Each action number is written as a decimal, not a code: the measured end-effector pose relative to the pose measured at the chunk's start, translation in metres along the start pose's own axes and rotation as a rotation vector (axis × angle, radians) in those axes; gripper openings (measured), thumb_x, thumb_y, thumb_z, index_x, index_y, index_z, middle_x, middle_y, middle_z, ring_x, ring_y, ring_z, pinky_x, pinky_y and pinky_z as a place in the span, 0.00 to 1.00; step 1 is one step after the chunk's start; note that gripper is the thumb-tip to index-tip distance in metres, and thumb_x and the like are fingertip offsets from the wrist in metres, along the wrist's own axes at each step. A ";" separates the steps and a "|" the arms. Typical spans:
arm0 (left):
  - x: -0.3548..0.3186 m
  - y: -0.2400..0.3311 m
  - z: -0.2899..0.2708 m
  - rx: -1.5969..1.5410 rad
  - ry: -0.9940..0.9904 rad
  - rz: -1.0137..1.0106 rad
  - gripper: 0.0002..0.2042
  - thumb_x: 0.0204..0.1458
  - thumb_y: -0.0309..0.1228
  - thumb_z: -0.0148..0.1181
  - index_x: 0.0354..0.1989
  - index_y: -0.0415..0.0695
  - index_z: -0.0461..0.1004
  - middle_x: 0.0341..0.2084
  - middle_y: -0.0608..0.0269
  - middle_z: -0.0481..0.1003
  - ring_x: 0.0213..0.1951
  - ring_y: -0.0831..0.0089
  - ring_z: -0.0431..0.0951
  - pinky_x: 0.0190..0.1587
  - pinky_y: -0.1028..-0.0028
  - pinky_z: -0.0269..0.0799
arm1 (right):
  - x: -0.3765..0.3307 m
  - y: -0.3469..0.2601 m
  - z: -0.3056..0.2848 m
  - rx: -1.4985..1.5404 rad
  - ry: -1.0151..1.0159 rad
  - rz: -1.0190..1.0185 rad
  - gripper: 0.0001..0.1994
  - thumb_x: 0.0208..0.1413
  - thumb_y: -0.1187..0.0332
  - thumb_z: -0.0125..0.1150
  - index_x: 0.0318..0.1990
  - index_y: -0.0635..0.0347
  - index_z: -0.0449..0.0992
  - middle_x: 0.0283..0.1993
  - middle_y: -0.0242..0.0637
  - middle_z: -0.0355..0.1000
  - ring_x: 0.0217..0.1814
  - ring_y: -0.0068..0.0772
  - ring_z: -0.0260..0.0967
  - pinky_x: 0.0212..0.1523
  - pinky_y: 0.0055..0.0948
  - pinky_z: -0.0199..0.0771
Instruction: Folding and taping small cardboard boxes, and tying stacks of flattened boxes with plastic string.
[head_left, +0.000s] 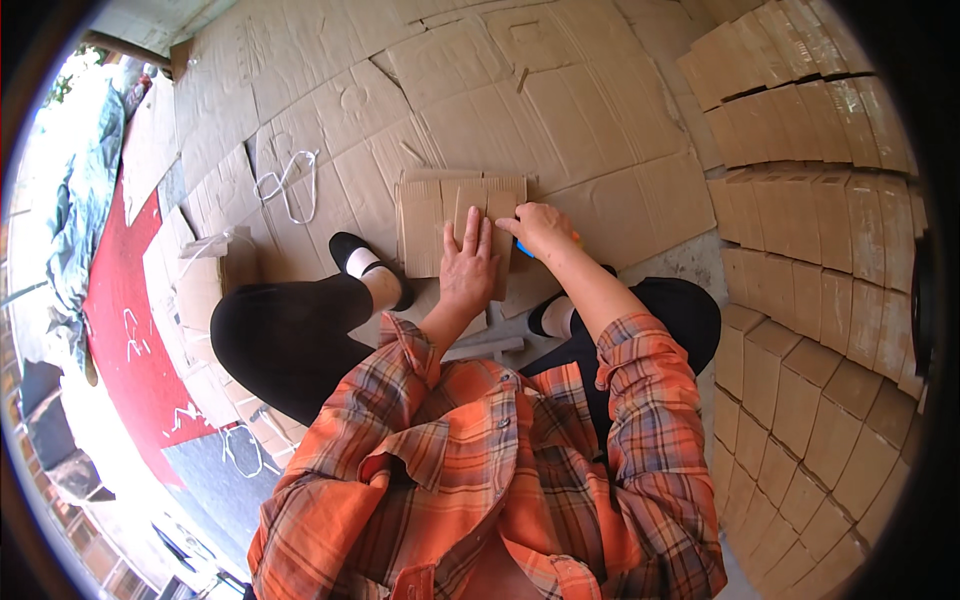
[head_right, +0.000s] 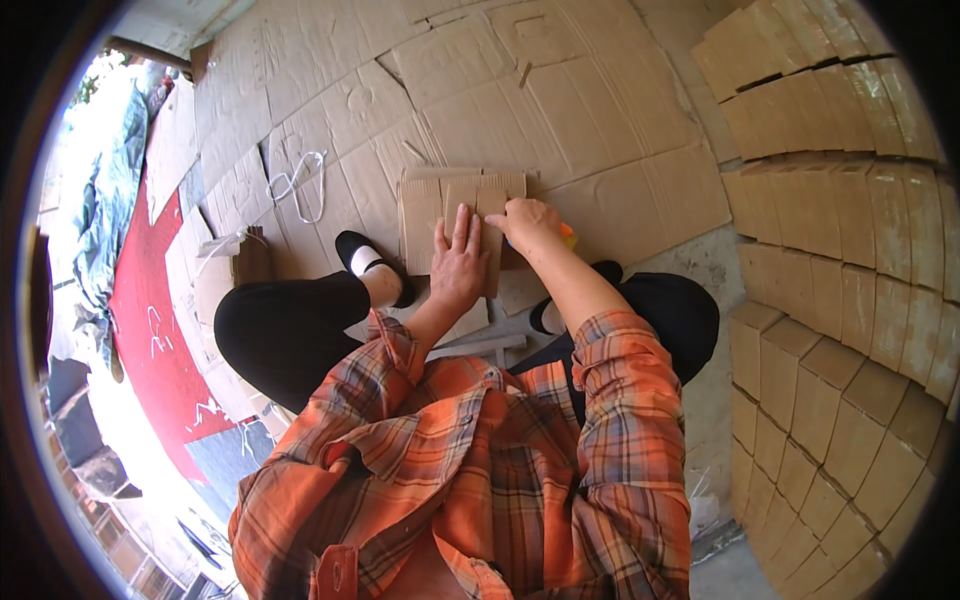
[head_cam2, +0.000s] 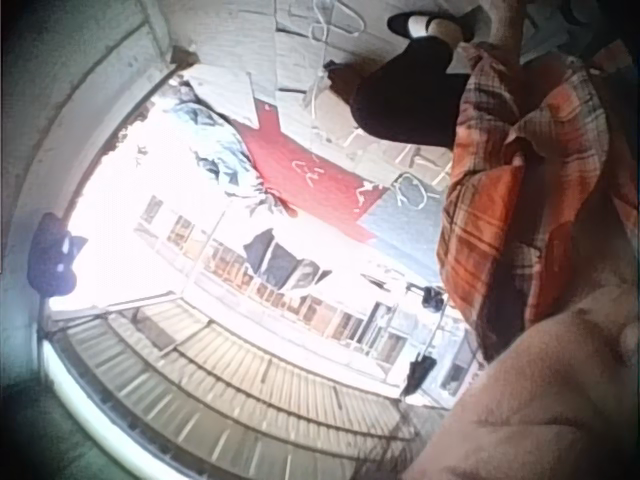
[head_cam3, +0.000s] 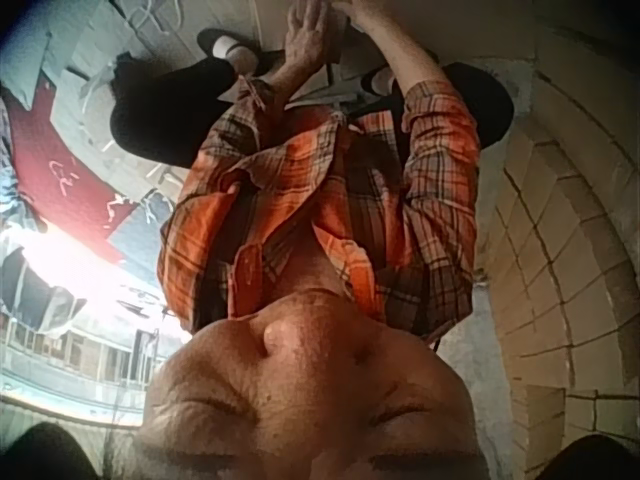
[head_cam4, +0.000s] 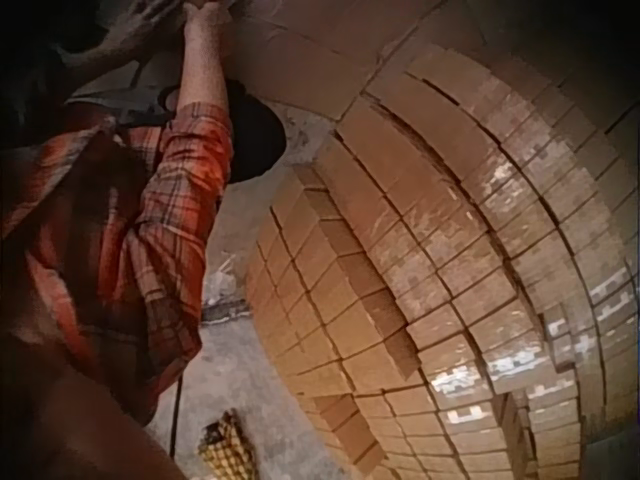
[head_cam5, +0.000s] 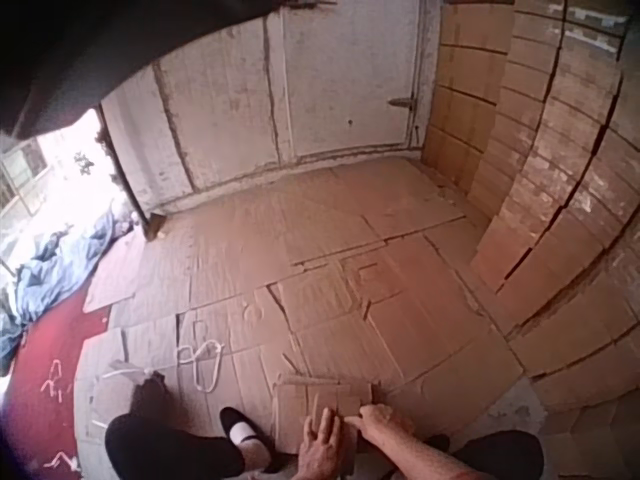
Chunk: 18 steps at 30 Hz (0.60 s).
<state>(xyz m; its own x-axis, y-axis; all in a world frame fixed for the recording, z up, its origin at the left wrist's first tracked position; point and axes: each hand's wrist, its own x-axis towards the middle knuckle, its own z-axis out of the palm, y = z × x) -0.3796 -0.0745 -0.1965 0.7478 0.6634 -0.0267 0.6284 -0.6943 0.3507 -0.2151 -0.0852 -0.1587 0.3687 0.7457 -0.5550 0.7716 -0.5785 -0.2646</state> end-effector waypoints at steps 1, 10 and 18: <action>-0.001 -0.004 0.002 0.001 0.002 0.001 0.29 0.49 0.34 0.52 0.62 0.42 0.55 0.65 0.50 0.46 0.61 0.43 0.50 0.60 0.56 0.54 | 0.000 -0.001 -0.001 -0.001 -0.009 0.006 0.24 0.50 0.43 0.52 0.35 0.59 0.76 0.40 0.47 0.74 0.45 0.50 0.71 0.46 0.46 0.69; -0.006 -0.016 0.007 -0.251 0.121 0.062 0.27 0.44 0.24 0.53 0.58 0.43 0.62 0.59 0.53 0.53 0.62 0.41 0.47 0.63 0.56 0.50 | -0.003 -0.004 0.000 0.004 0.016 0.052 0.24 0.51 0.44 0.53 0.38 0.58 0.77 0.41 0.46 0.74 0.46 0.44 0.71 0.46 0.39 0.70; -0.003 -0.021 -0.001 -0.108 0.129 0.256 0.24 0.46 0.25 0.53 0.55 0.36 0.63 0.55 0.53 0.60 0.63 0.56 0.49 0.66 0.54 0.42 | -0.004 -0.002 0.003 -0.002 0.017 0.034 0.24 0.51 0.44 0.51 0.37 0.57 0.77 0.41 0.46 0.74 0.45 0.46 0.71 0.46 0.42 0.70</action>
<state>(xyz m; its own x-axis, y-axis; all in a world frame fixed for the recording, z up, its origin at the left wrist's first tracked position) -0.3952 -0.0616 -0.2025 0.8411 0.5055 0.1925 0.3913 -0.8144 0.4286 -0.2198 -0.0875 -0.1583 0.4034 0.7309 -0.5504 0.7596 -0.6029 -0.2439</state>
